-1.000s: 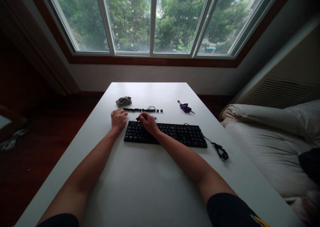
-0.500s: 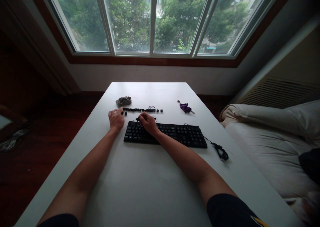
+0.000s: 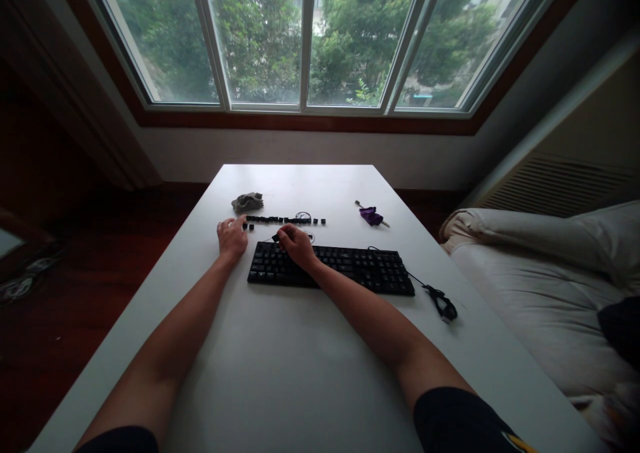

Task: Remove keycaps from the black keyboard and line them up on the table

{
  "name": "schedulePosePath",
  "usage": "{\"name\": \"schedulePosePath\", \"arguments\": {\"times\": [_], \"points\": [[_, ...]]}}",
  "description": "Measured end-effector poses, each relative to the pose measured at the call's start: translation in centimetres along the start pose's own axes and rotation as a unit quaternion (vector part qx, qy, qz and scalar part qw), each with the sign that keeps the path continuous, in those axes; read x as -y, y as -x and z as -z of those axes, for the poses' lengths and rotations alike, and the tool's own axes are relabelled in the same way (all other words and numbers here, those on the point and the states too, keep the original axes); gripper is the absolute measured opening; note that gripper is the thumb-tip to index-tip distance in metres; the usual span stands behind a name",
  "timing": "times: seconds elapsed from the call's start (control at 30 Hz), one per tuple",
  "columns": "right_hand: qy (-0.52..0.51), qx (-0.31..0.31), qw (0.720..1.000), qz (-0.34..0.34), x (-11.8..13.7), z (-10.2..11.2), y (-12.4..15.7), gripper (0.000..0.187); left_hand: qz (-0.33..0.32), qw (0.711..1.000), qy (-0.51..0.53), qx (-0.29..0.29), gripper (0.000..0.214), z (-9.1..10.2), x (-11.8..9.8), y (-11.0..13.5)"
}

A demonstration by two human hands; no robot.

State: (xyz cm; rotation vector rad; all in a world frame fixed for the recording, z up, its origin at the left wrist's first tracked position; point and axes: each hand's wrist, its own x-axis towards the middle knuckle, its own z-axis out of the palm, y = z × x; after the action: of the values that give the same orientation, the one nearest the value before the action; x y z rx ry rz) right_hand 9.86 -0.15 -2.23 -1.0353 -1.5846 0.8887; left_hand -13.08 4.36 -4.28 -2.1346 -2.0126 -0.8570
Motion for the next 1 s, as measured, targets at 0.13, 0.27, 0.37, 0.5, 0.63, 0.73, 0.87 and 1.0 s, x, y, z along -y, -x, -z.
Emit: {"name": "schedulePosePath", "arguments": {"times": [0.13,0.27,0.37,0.5,0.63,0.73,0.87,1.0], "points": [[-0.006,0.004,1.000,0.001,0.0,0.0,0.0,0.027,0.001,1.000,-0.006,0.003,0.059,0.2,-0.1,0.0],[-0.008,0.005,1.000,0.005,0.0,0.0,-0.1,0.026,0.006,1.000,-0.009,0.004,0.058,0.4,-0.4,0.0],[-0.008,0.006,1.000,0.005,0.0,0.0,-0.1,0.026,0.011,1.000,-0.008,-0.016,0.057,0.4,-0.2,0.0],[-0.009,0.008,1.000,0.000,0.1,0.0,0.0,0.027,0.080,0.996,-0.011,-0.035,0.053,0.4,0.8,-0.2],[0.000,0.005,1.000,-0.003,0.0,0.0,0.0,0.028,0.145,0.989,-0.002,-0.029,0.052,0.4,2.0,-0.5],[0.000,0.006,1.000,0.000,0.0,0.0,0.0,0.027,0.156,0.988,0.002,-0.009,0.046,0.0,2.6,-0.6],[0.000,0.009,1.000,-0.002,0.0,0.0,-0.1,0.027,0.149,0.989,0.001,0.010,0.038,-0.3,2.8,-0.7],[0.004,0.010,1.000,-0.005,0.1,0.0,-0.1,0.027,0.135,0.991,0.020,0.010,0.036,-0.2,2.6,-0.6]]}}
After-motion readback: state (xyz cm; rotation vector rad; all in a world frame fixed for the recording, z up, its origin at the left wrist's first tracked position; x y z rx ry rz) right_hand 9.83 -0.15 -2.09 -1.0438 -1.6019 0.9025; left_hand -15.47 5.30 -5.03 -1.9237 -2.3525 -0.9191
